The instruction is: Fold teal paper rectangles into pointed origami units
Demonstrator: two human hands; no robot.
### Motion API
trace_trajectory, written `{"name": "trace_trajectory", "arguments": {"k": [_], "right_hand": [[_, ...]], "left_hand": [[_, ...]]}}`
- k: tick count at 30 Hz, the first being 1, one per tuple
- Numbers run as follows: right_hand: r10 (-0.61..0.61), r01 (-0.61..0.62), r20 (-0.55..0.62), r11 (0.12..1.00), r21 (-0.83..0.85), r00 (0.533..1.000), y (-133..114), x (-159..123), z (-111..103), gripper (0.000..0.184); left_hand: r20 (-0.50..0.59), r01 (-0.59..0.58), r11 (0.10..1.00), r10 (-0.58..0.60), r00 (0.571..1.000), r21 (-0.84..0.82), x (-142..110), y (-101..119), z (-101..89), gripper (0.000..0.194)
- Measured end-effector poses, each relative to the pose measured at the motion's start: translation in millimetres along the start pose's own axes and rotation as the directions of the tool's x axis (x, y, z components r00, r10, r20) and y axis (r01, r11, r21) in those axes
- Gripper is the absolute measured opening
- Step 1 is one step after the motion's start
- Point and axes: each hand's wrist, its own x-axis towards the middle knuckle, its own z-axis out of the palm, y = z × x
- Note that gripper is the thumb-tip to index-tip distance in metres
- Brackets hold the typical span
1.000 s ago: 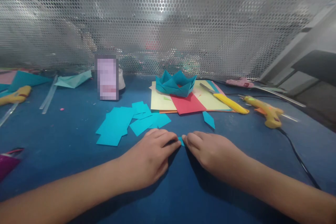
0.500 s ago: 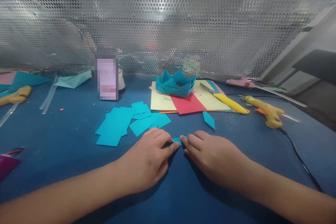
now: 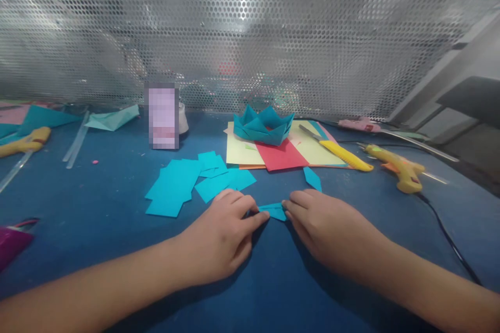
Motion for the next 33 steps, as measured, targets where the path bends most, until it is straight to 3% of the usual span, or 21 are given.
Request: {"name": "trace_trajectory", "arguments": {"k": [5,9,15,22,26,29,33], "right_hand": [[0.017,-0.017,-0.023,1.0,0.01,1.0,4,0,-1,0.028],[0.014,0.012,-0.141,0.983,0.183,0.99,8,4,-2,0.028],[-0.068,0.077,-0.035,0.898,0.432,0.997,13,8,6,0.013],[-0.026,0.054,-0.072,0.898,0.436,0.997,12,8,10,0.021],[-0.009,0.05,-0.094,0.894,0.445,0.996,12,10,9,0.02],[0.018,0.009,-0.05,0.871,0.491,0.999,14,12,7,0.015],[0.066,-0.116,0.106,0.804,0.584,0.992,18,15,4,0.012]], "left_hand": [[-0.007,0.005,1.0,-0.005,1.0,0.005,1,-1,-0.1,0.043],[-0.021,-0.002,1.0,0.002,1.0,-0.009,0,-2,0.2,0.043],[-0.028,-0.001,0.999,0.0,1.0,-0.035,-1,-3,1.2,0.041],[-0.052,0.018,0.994,-0.024,0.998,-0.104,-3,-6,2.9,0.034],[-0.037,-0.026,0.992,0.022,0.999,-0.12,-3,-6,2.6,0.036],[-0.017,-0.029,0.995,0.027,0.999,-0.098,-2,-5,1.4,0.039],[0.019,0.021,0.998,-0.021,1.0,-0.053,1,-2,-1.3,0.04]]}}
